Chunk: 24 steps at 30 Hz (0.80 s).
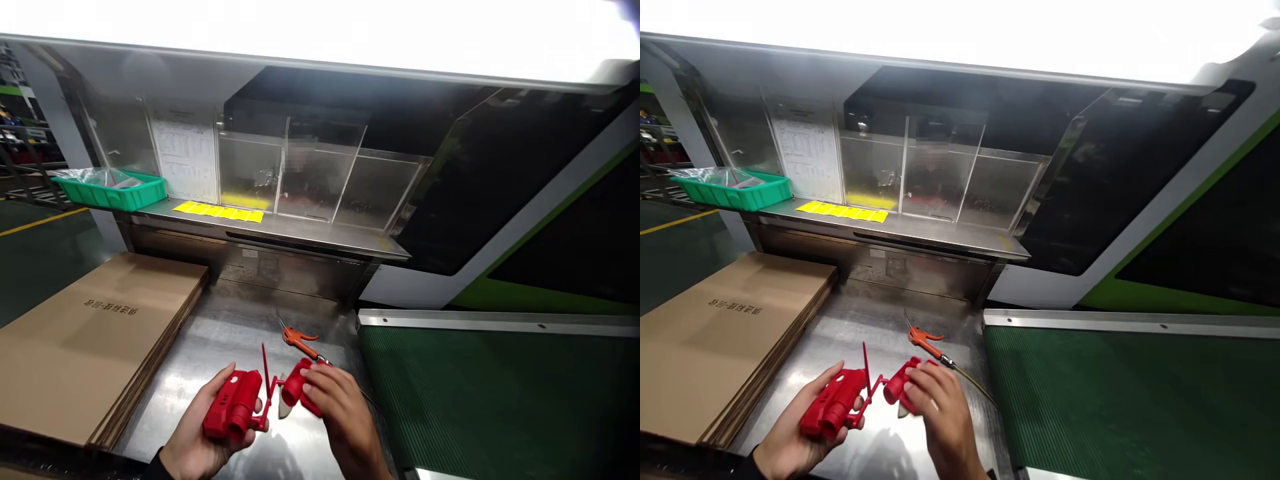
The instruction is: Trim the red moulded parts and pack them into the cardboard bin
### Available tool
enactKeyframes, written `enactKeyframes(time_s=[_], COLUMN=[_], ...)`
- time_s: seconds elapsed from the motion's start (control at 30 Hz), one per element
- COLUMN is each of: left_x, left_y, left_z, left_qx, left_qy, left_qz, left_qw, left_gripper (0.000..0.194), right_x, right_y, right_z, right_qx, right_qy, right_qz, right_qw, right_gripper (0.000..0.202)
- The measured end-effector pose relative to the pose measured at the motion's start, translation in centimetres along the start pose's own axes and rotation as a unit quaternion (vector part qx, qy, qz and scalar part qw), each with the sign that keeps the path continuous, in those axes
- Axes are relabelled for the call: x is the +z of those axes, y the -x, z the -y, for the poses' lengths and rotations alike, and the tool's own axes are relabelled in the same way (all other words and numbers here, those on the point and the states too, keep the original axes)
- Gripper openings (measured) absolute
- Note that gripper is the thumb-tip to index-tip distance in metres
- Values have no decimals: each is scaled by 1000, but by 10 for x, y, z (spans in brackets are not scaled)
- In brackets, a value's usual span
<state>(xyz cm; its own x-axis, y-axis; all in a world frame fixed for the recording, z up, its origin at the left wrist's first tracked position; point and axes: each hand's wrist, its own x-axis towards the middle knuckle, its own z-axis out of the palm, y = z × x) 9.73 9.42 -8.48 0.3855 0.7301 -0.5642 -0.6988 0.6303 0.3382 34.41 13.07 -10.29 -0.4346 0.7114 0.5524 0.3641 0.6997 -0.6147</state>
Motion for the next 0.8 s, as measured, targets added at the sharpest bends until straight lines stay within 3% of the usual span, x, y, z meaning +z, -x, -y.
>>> enactKeyframes(time_s=[0.03,0.07,0.1,0.13,0.17,0.23,0.27,0.3,0.4,0.5,0.57,0.67,0.73,0.8], left_x=[-4,-7,-8,-9,-8,-8,-10,-13,-32,-62,-82,-105,-113,-114], left_y=[-2,-3,-4,-4,-3,-1,0,0,-5,-13,-17,-17,-16,-17], left_z=[0,0,0,-1,-2,-5,-8,-10,-11,-1,10,27,37,45], left_qx=[-11,-9,10,38,70,141,172,193,202,177,165,155,155,160], left_qy=[18,20,6,-15,-35,-57,-57,-54,-41,-8,12,19,23,33], left_qz=[4,2,-3,-8,-13,-28,-39,-51,-75,-126,-188,-247,-256,-254], left_qw=[1000,1000,1000,999,997,988,983,978,976,976,968,956,954,953], left_gripper=[39,39,40,42,44,42,39,37,43,52,53,45,36,32], right_x=[3,7,10,13,17,28,36,48,97,149,167,168,158,151], right_y=[2,4,5,6,7,11,13,15,19,14,8,9,20,37], right_z=[3,6,9,11,12,7,0,-10,-52,-92,-109,-114,-103,-82], right_qx=[-61,-60,6,119,247,442,486,504,508,514,512,491,462,443], right_qy=[46,48,5,-79,-187,-369,-410,-417,-323,-258,-218,-165,-154,-184], right_qz=[-9,-16,-20,-29,-37,-33,-32,-38,-75,-71,-64,-50,-31,25], right_qw=[997,997,1000,989,950,817,771,756,795,815,828,854,873,877], right_gripper=[34,34,30,26,25,40,49,57,67,48,36,46,58,59])
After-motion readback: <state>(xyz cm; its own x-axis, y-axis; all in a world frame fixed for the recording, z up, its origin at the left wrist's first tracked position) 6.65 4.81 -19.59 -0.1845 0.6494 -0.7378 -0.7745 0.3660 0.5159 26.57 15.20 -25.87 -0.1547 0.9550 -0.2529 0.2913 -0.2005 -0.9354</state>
